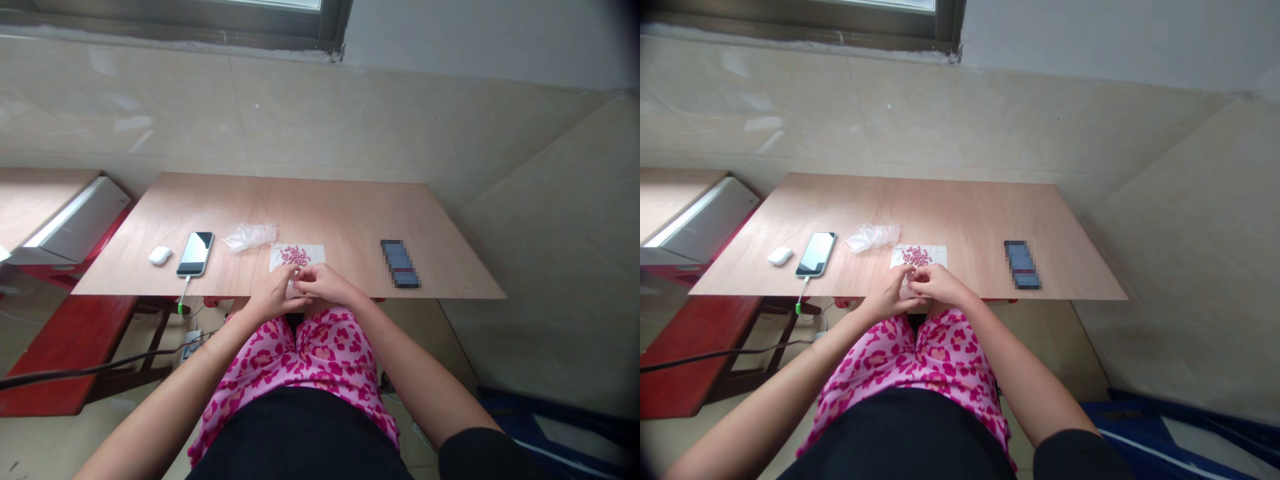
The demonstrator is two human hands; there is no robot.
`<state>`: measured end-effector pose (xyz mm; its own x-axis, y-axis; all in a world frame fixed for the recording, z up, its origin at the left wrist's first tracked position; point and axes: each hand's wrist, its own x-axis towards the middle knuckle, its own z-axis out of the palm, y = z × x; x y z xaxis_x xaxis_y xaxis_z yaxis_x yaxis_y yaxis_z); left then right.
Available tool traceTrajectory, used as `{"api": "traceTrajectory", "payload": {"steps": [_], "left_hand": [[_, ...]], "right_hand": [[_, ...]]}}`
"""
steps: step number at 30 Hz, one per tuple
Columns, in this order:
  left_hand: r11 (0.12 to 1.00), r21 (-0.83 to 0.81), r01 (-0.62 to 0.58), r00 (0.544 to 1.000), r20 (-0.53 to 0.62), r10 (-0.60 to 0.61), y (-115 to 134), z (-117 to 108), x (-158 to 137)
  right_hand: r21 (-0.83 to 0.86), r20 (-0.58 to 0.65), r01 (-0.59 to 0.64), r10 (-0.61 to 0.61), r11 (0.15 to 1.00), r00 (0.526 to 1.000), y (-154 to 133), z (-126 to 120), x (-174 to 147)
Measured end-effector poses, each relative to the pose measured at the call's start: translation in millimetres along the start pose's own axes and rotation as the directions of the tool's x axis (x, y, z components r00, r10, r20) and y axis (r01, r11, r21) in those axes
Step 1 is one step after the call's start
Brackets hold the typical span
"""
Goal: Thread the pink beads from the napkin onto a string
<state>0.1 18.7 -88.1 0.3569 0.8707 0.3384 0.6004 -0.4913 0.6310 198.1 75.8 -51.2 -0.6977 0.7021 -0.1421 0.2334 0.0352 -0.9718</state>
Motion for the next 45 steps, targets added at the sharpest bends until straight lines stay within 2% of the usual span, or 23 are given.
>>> {"api": "traceTrajectory", "payload": {"steps": [3, 9, 14, 19, 23, 26, 29, 33, 36, 41, 45], "left_hand": [[1.000, -0.006, -0.008, 1.000, 0.012, 0.009, -1, -1, 1], [0.998, 0.047, 0.050, 0.999, -0.009, -0.050, -8, -10, 1], [0.996, 0.088, 0.028, 1.000, -0.015, -0.027, -8, -20, 3], [0.980, 0.200, -0.018, 1.000, 0.023, 0.013, -7, -23, 4], [0.957, 0.289, -0.034, 0.999, 0.045, 0.022, -11, -22, 4], [0.944, 0.329, -0.011, 0.999, 0.032, 0.000, -15, -26, 3], [0.958, 0.286, 0.022, 1.000, -0.008, -0.021, -14, -32, 4], [0.990, 0.138, 0.009, 0.999, -0.044, -0.003, -7, -33, 6], [0.997, 0.073, -0.006, 0.999, -0.045, 0.010, -4, -27, 7], [0.998, 0.051, -0.021, 0.997, -0.076, 0.025, -3, -20, 6], [0.999, -0.012, 0.030, 0.995, -0.094, -0.031, 2, -23, 6]], "right_hand": [[0.069, -0.048, 0.013, -0.010, 0.998, 0.999, 0, -3, 1], [0.247, -0.120, -0.012, 0.043, 0.969, 0.992, 10, -15, 4], [0.359, -0.210, -0.001, 0.082, 0.933, 0.974, 16, -21, 7], [0.487, -0.253, 0.011, 0.129, 0.874, 0.959, 16, -19, 10], [0.523, -0.287, 0.024, 0.150, 0.852, 0.946, 16, -16, 12], [0.499, -0.320, 0.030, 0.152, 0.866, 0.935, 18, -17, 13], [0.401, -0.344, 0.037, 0.113, 0.915, 0.932, 16, -17, 11], [0.178, -0.246, 0.049, -0.004, 0.983, 0.969, 8, -8, 6], [0.051, -0.205, 0.073, -0.062, 0.996, 0.977, 0, 2, 3], [0.023, -0.190, 0.097, -0.091, 0.995, 0.978, -8, 9, 0], [0.054, -0.169, 0.110, -0.099, 0.992, 0.981, -14, 1, -3]]}}
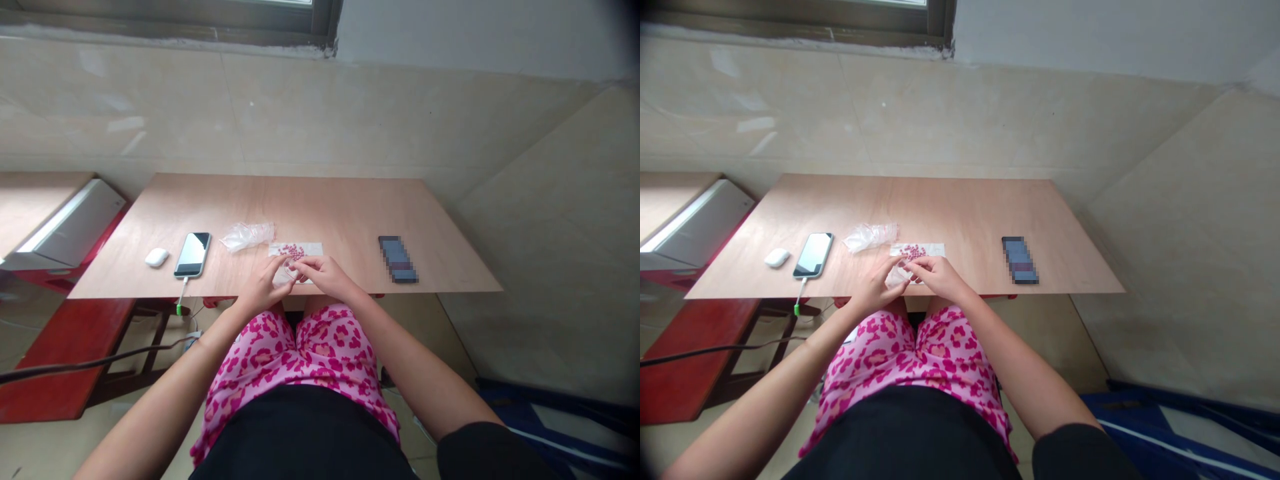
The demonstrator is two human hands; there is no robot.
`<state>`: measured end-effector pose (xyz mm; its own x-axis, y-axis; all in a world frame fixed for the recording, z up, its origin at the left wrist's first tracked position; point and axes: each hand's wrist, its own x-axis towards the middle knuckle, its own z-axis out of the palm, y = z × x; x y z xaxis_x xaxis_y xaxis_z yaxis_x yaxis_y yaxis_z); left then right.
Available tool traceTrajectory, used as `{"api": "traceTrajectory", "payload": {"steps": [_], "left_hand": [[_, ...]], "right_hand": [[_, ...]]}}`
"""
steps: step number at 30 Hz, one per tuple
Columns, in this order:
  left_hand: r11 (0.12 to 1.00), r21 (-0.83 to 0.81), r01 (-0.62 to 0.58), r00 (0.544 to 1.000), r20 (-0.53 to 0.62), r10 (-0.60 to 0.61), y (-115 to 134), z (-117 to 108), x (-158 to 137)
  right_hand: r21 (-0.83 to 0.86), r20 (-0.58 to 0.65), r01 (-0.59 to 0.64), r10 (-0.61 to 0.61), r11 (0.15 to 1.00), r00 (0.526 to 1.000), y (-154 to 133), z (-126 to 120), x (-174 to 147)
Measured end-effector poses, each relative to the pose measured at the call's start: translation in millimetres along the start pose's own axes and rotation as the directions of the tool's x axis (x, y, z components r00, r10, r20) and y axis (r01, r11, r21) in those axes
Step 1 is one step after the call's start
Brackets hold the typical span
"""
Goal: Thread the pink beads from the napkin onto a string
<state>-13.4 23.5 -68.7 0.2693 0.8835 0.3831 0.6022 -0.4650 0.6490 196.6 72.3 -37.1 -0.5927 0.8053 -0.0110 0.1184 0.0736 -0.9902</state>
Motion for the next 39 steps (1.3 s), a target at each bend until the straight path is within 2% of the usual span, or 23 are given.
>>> {"api": "traceTrajectory", "payload": {"steps": [4, 8, 12, 17, 19, 22, 24, 26, 29, 32, 35, 39], "left_hand": [[0.995, -0.072, 0.074, 0.997, 0.019, -0.073, 1, -4, 0], [0.993, -0.101, 0.068, 0.996, 0.055, -0.063, 1, -3, -2], [0.995, -0.065, 0.074, 0.994, 0.084, -0.069, 3, 2, -3], [0.997, -0.005, 0.081, 0.996, 0.024, -0.080, 0, 6, -2], [0.997, 0.013, 0.073, 0.997, 0.012, -0.073, -2, 6, -2], [0.998, -0.011, 0.069, 0.997, 0.033, -0.069, 0, 4, -1], [0.991, -0.076, 0.108, 0.994, 0.043, -0.105, 2, 2, 0], [0.973, -0.154, 0.172, 0.985, 0.033, -0.169, 3, -2, 3], [0.938, -0.226, 0.264, 0.962, -0.008, -0.273, 1, -6, 6], [0.902, -0.291, 0.318, 0.940, -0.029, -0.340, -4, -11, 8], [0.858, -0.370, 0.357, 0.919, -0.023, -0.393, -6, -17, 9], [0.802, -0.462, 0.379, 0.901, -0.014, -0.434, -5, -22, 11]], "right_hand": [[-0.104, 0.060, 0.069, -0.063, 0.992, 0.996, -3, -4, -3], [-0.215, 0.091, 0.136, -0.119, 0.967, 0.989, -4, 4, -7], [-0.151, 0.061, 0.109, -0.101, 0.982, 0.993, -6, 11, -7], [-0.008, 0.025, 0.073, -0.073, 0.997, 0.997, -7, 8, -5], [-0.002, 0.008, 0.066, -0.066, 0.998, 0.998, -7, 7, -4], [-0.081, -0.011, 0.114, -0.115, 0.990, 0.993, -7, 8, -4], [-0.135, -0.010, 0.145, -0.148, 0.980, 0.989, -6, 10, -4], [-0.109, -0.007, 0.130, -0.132, 0.985, 0.991, 0, 12, -3], [-0.080, -0.096, 0.075, -0.083, 0.994, 0.992, 16, 13, 0], [-0.314, -0.189, 0.024, -0.087, 0.949, 0.978, 35, 14, 5], [-0.548, -0.125, 0.006, -0.089, 0.837, 0.988, 51, 20, 12], [-0.691, -0.094, -0.007, -0.080, 0.723, 0.992, 60, 31, 25]]}}
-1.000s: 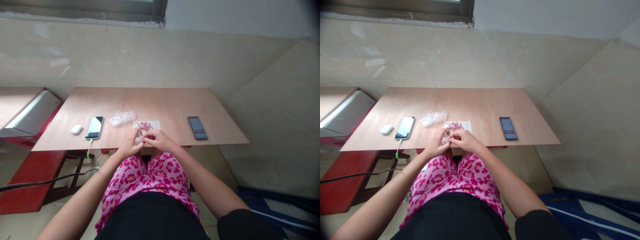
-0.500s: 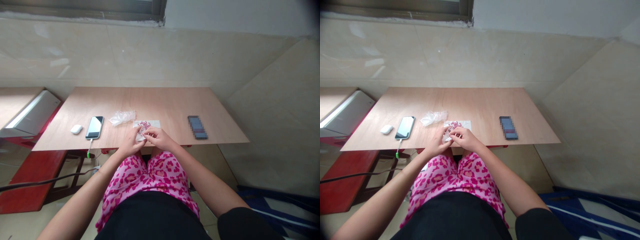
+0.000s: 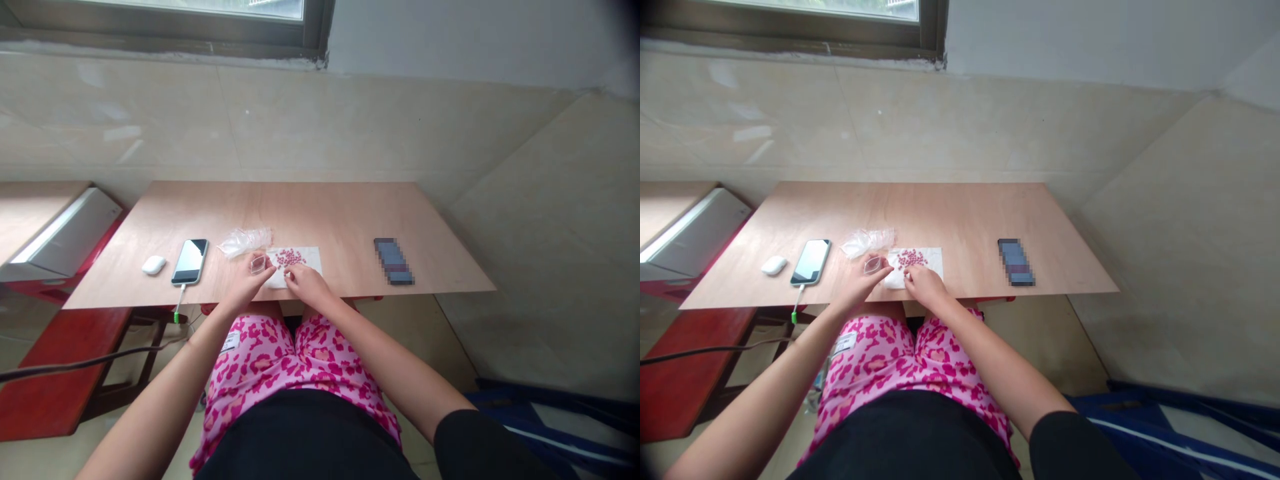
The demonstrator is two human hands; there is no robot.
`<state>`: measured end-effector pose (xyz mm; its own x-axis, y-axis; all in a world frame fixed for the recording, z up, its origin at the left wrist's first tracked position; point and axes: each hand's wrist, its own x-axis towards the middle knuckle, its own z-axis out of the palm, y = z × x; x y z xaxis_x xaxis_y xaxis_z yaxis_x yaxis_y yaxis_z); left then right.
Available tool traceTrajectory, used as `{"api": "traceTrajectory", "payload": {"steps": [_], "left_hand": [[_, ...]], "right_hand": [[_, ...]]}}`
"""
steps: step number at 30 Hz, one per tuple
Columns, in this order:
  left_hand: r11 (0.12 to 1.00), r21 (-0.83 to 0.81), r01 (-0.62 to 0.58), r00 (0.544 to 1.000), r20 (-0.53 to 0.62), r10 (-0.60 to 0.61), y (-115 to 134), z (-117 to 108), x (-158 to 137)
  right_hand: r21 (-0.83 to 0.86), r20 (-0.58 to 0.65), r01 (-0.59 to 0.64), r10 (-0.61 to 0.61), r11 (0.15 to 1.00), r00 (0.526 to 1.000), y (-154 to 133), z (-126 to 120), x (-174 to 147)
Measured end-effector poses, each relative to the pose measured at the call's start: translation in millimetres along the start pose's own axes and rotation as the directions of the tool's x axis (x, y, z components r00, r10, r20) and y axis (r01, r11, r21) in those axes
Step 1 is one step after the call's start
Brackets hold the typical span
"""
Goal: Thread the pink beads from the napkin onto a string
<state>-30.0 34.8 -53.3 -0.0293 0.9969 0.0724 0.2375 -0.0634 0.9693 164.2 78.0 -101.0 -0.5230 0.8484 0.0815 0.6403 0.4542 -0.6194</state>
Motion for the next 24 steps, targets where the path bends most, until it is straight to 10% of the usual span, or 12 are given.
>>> {"api": "traceTrajectory", "payload": {"steps": [13, 24], "left_hand": [[0.980, -0.175, 0.092, 0.994, 0.068, -0.081, -10, -7, 5], [1.000, -0.015, 0.006, 0.995, 0.099, -0.004, 0, 0, 0]], "right_hand": [[-0.052, 0.091, 0.042, -0.037, 0.998, 0.995, 0, -7, 18], [0.346, -0.078, 0.174, -0.156, 0.922, 0.985, -66, -56, 32]]}}
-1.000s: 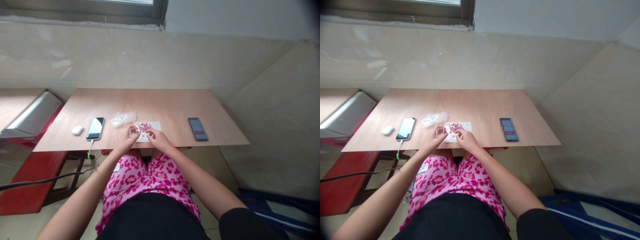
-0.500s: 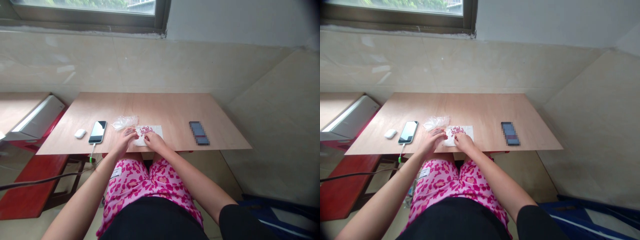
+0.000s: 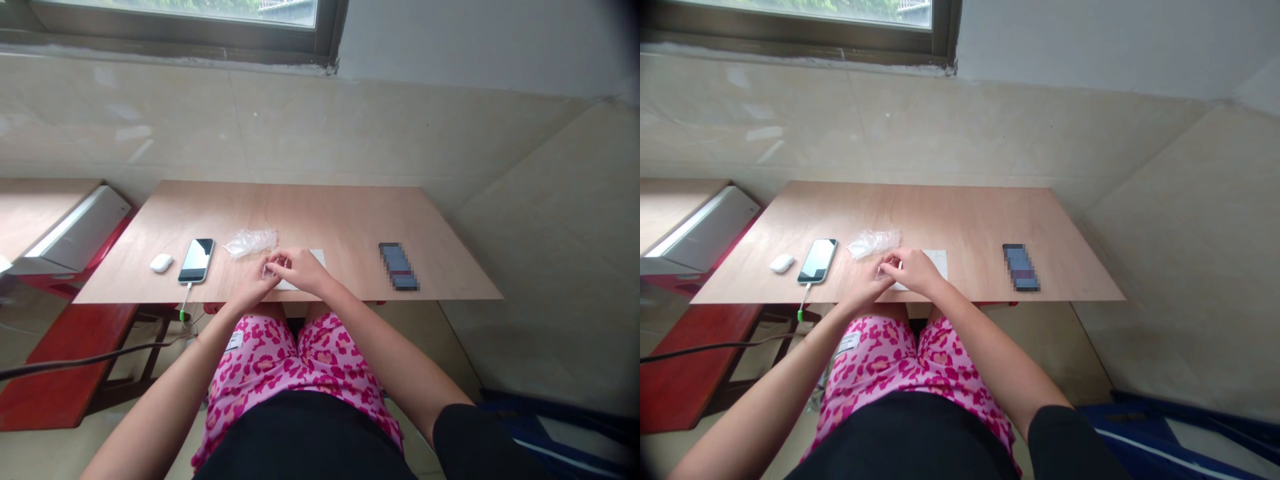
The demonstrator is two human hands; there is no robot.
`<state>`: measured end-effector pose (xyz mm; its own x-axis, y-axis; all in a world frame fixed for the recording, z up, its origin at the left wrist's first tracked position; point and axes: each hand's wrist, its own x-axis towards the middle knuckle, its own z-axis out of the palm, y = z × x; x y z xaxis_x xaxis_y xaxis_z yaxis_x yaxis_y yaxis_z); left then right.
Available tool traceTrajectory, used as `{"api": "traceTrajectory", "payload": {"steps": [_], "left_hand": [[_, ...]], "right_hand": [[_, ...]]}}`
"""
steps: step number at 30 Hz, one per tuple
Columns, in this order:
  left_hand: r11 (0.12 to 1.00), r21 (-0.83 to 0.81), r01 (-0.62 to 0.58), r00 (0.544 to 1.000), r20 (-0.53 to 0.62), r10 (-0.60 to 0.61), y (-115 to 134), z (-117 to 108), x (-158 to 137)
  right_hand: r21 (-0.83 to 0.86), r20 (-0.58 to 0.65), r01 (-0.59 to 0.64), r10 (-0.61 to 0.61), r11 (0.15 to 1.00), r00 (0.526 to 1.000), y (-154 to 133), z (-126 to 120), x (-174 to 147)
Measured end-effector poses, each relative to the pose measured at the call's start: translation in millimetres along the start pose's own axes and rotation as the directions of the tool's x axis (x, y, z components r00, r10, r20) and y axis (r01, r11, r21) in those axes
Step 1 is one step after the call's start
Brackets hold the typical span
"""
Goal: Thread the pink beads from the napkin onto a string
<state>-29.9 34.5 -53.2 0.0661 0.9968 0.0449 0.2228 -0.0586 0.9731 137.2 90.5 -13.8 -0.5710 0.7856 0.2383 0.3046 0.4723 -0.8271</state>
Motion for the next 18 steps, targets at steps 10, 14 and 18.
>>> {"api": "traceTrajectory", "payload": {"steps": [10, 14, 18], "left_hand": [[0.969, -0.194, 0.155, 0.977, -0.114, -0.180, -4, -4, 2], [0.963, -0.217, 0.161, 0.978, -0.095, -0.185, -11, -2, 3], [0.971, -0.185, 0.152, 0.980, -0.101, -0.173, -13, 0, 3]], "right_hand": [[-0.314, -0.167, -0.340, 0.301, 0.887, 0.939, 92, -33, -30], [-0.428, -0.139, -0.344, 0.315, 0.836, 0.939, 107, -24, -40], [-0.502, -0.174, -0.339, 0.292, 0.796, 0.941, 104, -14, -37]]}}
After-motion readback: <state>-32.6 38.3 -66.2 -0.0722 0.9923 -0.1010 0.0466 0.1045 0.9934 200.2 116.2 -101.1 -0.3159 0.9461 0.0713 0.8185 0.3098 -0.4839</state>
